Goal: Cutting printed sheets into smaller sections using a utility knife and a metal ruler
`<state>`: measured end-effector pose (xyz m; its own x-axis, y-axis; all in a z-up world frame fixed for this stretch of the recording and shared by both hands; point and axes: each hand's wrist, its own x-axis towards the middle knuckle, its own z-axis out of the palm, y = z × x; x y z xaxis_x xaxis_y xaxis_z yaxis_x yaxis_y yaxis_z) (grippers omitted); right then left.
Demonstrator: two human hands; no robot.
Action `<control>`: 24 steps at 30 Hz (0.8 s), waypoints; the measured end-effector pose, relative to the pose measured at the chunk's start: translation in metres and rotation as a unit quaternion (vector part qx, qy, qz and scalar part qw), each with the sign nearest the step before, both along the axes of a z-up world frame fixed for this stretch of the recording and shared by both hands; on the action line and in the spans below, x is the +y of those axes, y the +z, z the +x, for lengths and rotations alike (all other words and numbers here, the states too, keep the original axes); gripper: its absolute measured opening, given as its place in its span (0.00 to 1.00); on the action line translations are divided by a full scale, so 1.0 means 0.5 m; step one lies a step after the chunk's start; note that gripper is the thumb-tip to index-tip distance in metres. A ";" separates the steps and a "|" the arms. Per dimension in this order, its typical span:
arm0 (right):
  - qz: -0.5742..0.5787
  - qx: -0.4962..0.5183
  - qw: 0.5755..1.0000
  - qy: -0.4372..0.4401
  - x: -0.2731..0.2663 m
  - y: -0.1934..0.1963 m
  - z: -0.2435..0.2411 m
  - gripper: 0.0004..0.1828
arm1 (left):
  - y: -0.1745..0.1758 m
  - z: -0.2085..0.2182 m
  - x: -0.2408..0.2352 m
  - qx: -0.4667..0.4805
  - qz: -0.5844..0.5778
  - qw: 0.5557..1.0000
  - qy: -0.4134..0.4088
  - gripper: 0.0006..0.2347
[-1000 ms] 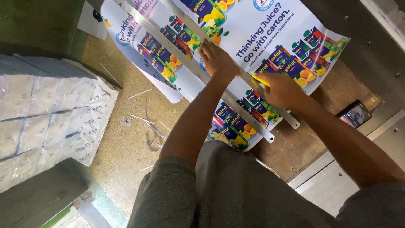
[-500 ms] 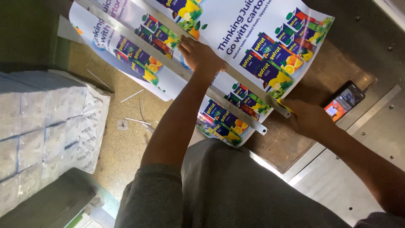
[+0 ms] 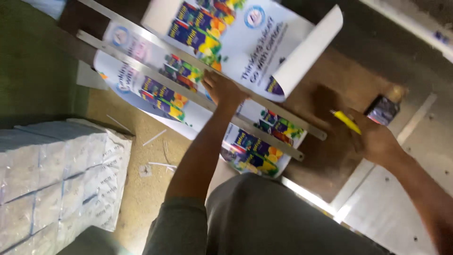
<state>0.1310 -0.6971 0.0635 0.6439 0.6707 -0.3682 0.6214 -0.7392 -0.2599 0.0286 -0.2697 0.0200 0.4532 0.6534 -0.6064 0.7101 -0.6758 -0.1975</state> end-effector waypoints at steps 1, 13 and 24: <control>0.004 -0.005 1.000 0.001 0.022 0.004 -0.002 0.40 | -0.005 -0.005 0.003 -0.005 0.004 1.000 0.001 0.68; 0.254 0.067 0.801 -0.538 0.406 0.016 -0.052 0.34 | -0.023 -0.074 0.248 -0.310 0.018 0.951 0.001 0.36; 0.257 0.115 0.776 -0.565 0.511 0.081 -0.119 0.46 | -0.184 -0.012 0.688 -0.496 -0.038 0.863 0.093 0.21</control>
<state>0.0713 -0.4415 0.1041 0.8845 -0.1778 -0.4314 -0.4541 -0.5405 -0.7083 0.0223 0.0745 -0.0721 0.6662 0.7454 -0.0252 0.6012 -0.5166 0.6097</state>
